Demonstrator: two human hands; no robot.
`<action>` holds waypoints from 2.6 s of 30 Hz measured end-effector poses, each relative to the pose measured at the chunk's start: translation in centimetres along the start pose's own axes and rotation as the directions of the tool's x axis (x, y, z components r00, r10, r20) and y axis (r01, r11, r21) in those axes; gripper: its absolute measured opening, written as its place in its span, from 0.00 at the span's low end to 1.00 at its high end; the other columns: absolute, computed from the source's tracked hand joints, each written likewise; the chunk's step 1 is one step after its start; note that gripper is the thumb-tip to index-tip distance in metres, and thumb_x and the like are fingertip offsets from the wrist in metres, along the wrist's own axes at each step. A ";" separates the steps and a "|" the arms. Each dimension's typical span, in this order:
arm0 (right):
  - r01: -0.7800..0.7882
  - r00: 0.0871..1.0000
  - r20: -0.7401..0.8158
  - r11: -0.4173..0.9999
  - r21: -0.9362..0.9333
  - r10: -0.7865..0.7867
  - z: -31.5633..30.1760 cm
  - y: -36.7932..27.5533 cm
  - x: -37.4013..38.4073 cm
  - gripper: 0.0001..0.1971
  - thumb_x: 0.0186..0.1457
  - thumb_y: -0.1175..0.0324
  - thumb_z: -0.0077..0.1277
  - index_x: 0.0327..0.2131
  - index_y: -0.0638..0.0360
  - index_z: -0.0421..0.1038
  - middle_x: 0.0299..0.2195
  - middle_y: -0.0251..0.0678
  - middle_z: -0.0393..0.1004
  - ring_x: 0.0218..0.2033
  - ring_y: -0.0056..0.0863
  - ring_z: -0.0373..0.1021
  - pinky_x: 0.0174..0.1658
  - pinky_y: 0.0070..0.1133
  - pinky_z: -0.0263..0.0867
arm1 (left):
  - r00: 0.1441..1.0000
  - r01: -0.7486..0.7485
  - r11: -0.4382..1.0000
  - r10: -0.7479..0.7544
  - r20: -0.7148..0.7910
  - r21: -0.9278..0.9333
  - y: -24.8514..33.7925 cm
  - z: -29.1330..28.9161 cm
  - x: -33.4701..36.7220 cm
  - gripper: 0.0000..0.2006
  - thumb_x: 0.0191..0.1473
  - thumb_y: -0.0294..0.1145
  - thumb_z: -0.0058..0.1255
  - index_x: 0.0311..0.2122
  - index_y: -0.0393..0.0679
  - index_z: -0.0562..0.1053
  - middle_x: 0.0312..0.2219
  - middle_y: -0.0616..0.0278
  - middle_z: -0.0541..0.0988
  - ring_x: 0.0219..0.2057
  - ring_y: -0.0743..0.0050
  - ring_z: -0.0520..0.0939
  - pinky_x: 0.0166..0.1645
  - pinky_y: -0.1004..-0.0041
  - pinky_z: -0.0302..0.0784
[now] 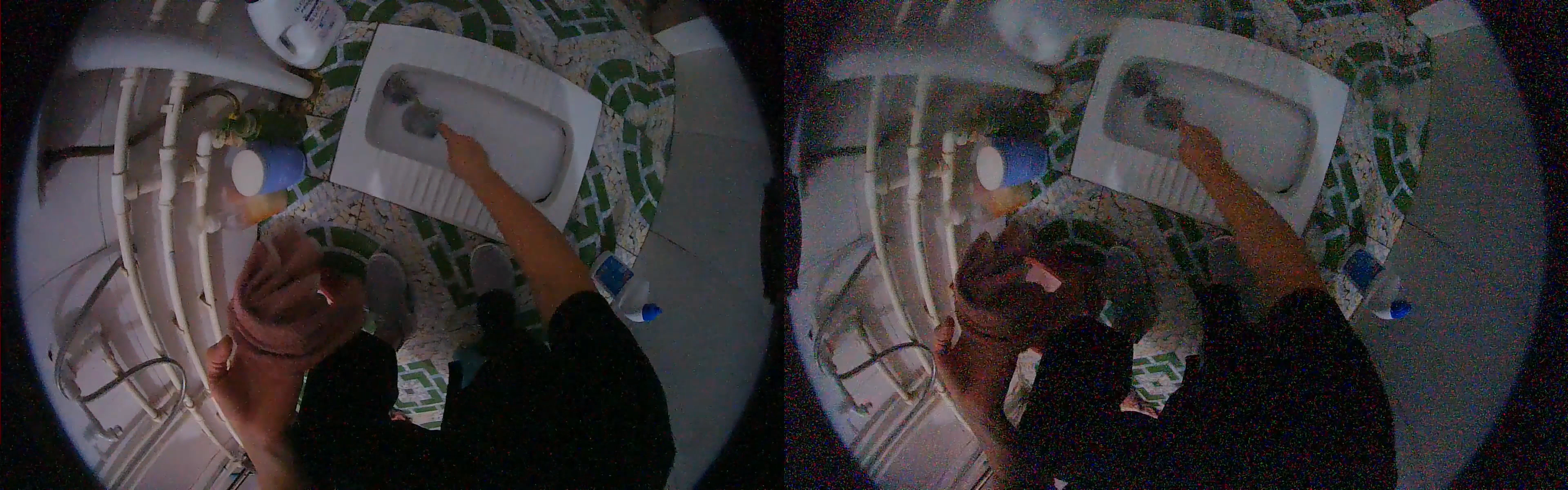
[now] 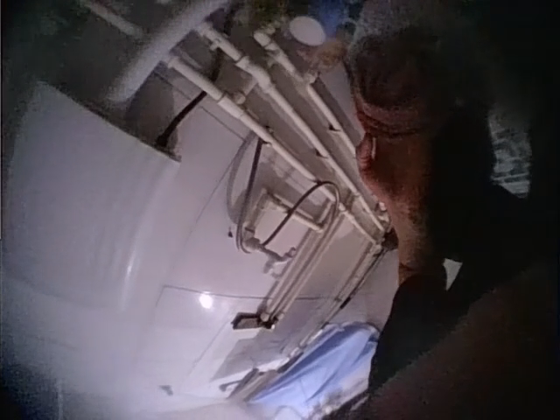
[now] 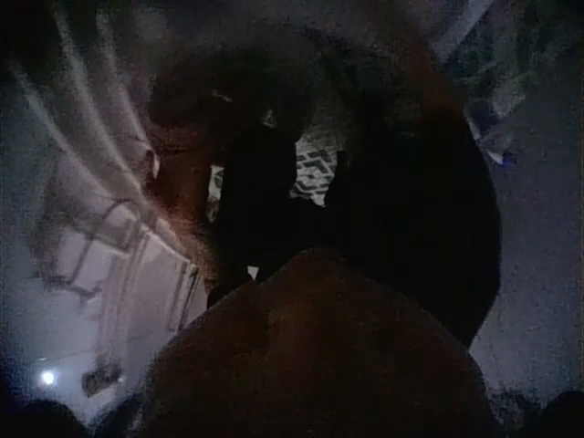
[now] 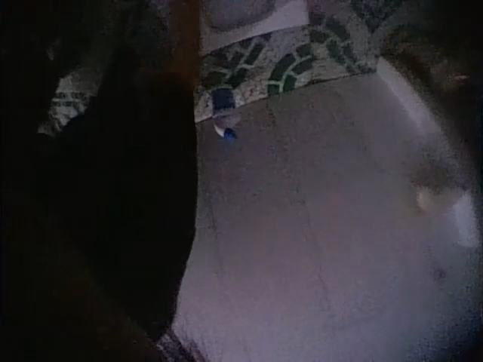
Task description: The person cleans a squat toilet by scrubbing it using a toilet brush while washing and holding a cloth by hand.
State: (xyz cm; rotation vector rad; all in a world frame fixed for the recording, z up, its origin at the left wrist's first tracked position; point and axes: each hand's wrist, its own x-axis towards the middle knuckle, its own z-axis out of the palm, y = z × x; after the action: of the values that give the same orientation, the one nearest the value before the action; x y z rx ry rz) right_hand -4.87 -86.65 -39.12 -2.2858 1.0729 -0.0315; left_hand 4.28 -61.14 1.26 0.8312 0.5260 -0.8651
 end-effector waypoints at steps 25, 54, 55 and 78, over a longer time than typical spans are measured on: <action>0.300 0.867 0.378 0.945 0.127 -0.326 -1.1 2.9 2.2 0.17 0.50 0.75 0.36 0.44 0.53 0.66 0.31 0.46 0.71 0.26 0.33 0.68 0.27 0.28 0.64 | 0.992 0.125 0.987 -0.121 -0.040 0.098 -2.1 1.6 0.9 0.31 0.45 0.34 0.41 0.57 0.42 0.53 0.57 0.50 0.52 0.59 0.56 0.51 0.61 0.54 0.39; -0.015 0.991 0.136 0.979 0.202 -0.013 1.0 -3.8 1.0 0.23 0.44 0.79 0.41 0.48 0.56 0.60 0.30 0.54 0.70 0.34 0.51 0.68 0.36 0.37 0.65 | 0.994 0.103 0.992 -0.099 -0.053 0.072 -1.5 0.3 0.9 0.30 0.45 0.33 0.42 0.56 0.39 0.54 0.57 0.50 0.53 0.59 0.56 0.52 0.61 0.56 0.40; -0.145 0.987 0.129 0.884 0.445 0.097 0.8 -5.4 0.3 0.22 0.45 0.78 0.40 0.48 0.56 0.60 0.31 0.55 0.70 0.35 0.51 0.67 0.37 0.37 0.64 | 0.991 0.117 0.992 -0.115 -0.069 0.041 -1.4 0.1 1.0 0.30 0.45 0.33 0.42 0.56 0.39 0.54 0.57 0.50 0.53 0.59 0.56 0.51 0.61 0.55 0.39; 0.332 0.705 0.678 0.942 -0.053 -0.210 -11.6 2.3 -1.2 0.15 0.53 0.70 0.35 0.44 0.54 0.67 0.35 0.46 0.71 0.38 0.44 0.67 0.43 0.31 0.62 | 0.986 0.167 0.985 -0.166 -0.033 0.036 -1.1 0.0 -0.1 0.30 0.47 0.35 0.41 0.56 0.37 0.53 0.56 0.48 0.53 0.58 0.53 0.53 0.60 0.52 0.42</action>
State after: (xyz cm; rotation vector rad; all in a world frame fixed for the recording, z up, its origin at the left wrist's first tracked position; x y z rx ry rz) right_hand -10.33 -92.88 -30.63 -2.2905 0.3589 0.7404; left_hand 3.33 -61.49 0.91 0.8449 0.6129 -1.0201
